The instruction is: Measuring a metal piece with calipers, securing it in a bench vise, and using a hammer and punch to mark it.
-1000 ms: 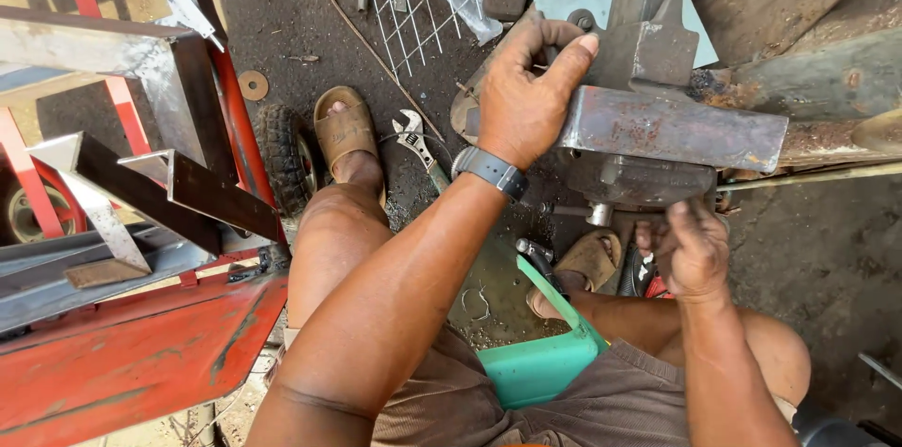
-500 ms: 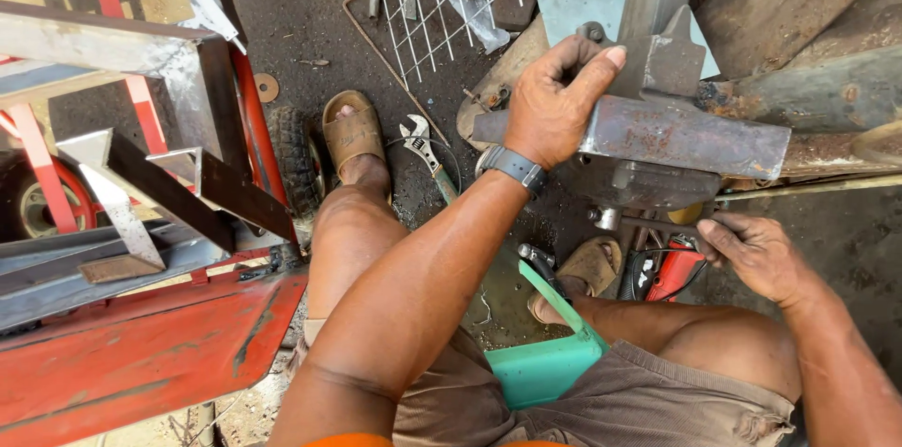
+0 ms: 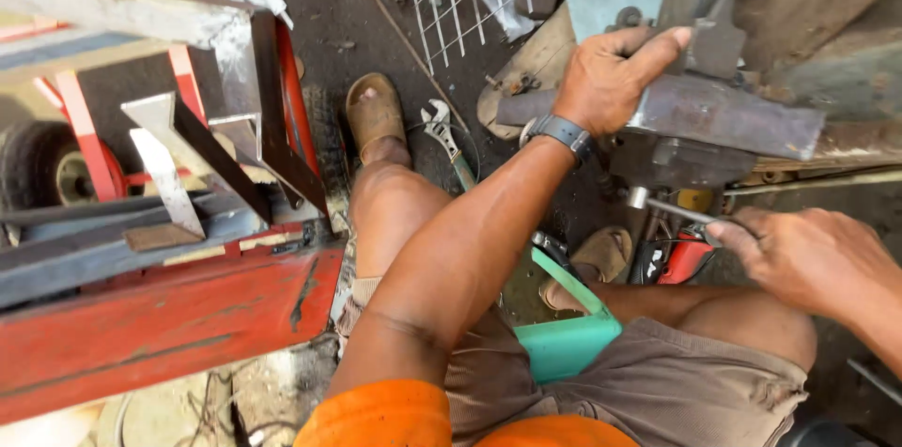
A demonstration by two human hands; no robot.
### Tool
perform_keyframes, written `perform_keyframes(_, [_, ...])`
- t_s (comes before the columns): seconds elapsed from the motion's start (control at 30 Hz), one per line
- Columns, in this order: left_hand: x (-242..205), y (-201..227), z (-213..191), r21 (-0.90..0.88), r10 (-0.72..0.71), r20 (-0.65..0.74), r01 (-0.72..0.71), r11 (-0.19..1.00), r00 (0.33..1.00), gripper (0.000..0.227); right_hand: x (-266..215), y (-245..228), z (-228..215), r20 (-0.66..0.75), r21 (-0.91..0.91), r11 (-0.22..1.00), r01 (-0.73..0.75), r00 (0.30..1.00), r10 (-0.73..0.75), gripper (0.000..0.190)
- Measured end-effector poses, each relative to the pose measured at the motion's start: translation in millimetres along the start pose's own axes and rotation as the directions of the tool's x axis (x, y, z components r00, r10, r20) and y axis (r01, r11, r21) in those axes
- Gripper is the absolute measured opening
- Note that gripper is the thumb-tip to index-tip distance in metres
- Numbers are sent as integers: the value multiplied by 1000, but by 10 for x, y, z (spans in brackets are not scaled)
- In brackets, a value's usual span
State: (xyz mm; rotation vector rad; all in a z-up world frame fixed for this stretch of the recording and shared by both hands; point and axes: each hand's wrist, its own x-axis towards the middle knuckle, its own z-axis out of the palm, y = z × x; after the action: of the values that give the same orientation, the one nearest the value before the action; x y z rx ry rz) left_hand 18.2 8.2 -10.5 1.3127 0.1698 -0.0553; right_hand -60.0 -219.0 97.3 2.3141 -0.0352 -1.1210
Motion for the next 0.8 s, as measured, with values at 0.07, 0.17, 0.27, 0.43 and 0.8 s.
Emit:
perform_keyframes(0.07, [8,-45,51,-61,18,-33,-20,998,999,49,-328,-141,-122,-229,-86,982,168,956,-184,41])
perform_keyframes(0.17, [144,-349,112,-105,46,-12,-47,993,999,43,-595,-700,-381,-155,433,887,162,982,-103,44])
perform_keyframes(0.27, [172,-277,80,-15,123,-19,-124,992,992,55,-223,-1058,246,-629,544,564,621,747,-216,32])
perform_keyframes(0.43, [215,-287,83,-119,190,33,-185,975,981,44,288,-1668,705,-407,618,661,425,893,-194,80])
perform_keyframes(0.8, [103,-9,-616,25,216,60,-218,976,975,47,1051,-644,1718,-336,671,-571,473,881,334,80])
